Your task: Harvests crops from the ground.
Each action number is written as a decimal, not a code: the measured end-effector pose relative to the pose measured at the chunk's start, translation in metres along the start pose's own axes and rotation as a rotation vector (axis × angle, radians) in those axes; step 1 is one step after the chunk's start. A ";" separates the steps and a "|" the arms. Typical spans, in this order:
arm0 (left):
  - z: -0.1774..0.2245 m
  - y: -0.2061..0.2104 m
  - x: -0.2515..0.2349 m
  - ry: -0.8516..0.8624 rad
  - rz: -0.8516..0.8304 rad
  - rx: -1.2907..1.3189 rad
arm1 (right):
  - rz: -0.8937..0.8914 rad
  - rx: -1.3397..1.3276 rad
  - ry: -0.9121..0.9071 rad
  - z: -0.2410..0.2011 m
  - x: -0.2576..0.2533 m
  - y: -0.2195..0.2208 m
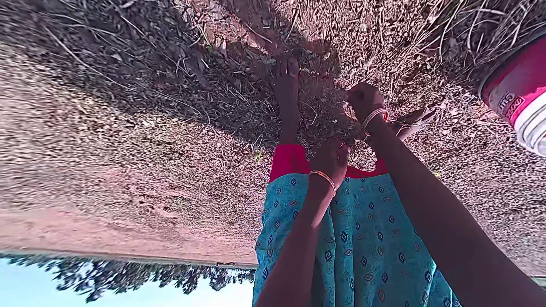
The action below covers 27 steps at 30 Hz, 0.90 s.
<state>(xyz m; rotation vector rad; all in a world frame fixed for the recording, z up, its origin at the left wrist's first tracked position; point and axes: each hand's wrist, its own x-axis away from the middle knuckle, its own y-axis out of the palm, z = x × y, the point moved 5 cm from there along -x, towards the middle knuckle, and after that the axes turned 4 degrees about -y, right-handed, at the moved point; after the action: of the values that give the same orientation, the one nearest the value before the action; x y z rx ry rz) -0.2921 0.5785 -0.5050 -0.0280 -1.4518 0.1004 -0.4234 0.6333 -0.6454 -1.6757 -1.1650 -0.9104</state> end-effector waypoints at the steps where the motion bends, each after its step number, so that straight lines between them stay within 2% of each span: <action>1: 0.000 0.001 0.000 0.003 -0.004 0.001 | 0.017 -0.090 0.016 -0.001 -0.014 0.008; 4: 0.002 0.002 -0.001 -0.003 -0.042 -0.034 | 0.088 -0.208 0.079 -0.018 -0.051 0.029; 7: 0.006 -0.001 0.000 -0.065 -0.090 -0.116 | 0.203 0.097 0.048 -0.056 -0.074 0.032; 9: 0.005 -0.004 0.001 -0.105 -0.097 -0.153 | 0.190 0.335 -0.043 -0.072 -0.087 0.036; 12: -0.001 -0.007 0.000 -0.109 -0.079 -0.156 | 0.114 0.453 -0.107 -0.077 -0.097 0.029; 15: -0.001 -0.010 -0.001 -0.098 -0.074 -0.141 | 0.101 0.356 -0.210 -0.076 -0.087 0.010; 18: 0.000 -0.014 0.001 -0.077 -0.052 -0.085 | 0.116 0.161 -0.492 -0.078 -0.047 -0.006; 19: 0.000 -0.016 0.002 -0.067 -0.037 -0.063 | 0.110 0.094 -0.536 -0.077 -0.031 -0.011; 23: 0.001 -0.023 0.004 -0.042 -0.005 -0.026 | 0.100 -0.143 -0.538 -0.066 0.019 -0.022; 27: 0.001 -0.026 0.004 -0.037 0.011 -0.031 | 0.025 -0.223 -0.557 -0.068 0.044 -0.016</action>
<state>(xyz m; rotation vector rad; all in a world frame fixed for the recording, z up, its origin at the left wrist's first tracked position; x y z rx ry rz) -0.2912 0.5534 -0.4991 -0.0595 -1.4899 0.0875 -0.4317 0.5858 -0.5783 -2.2078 -1.4364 -0.5833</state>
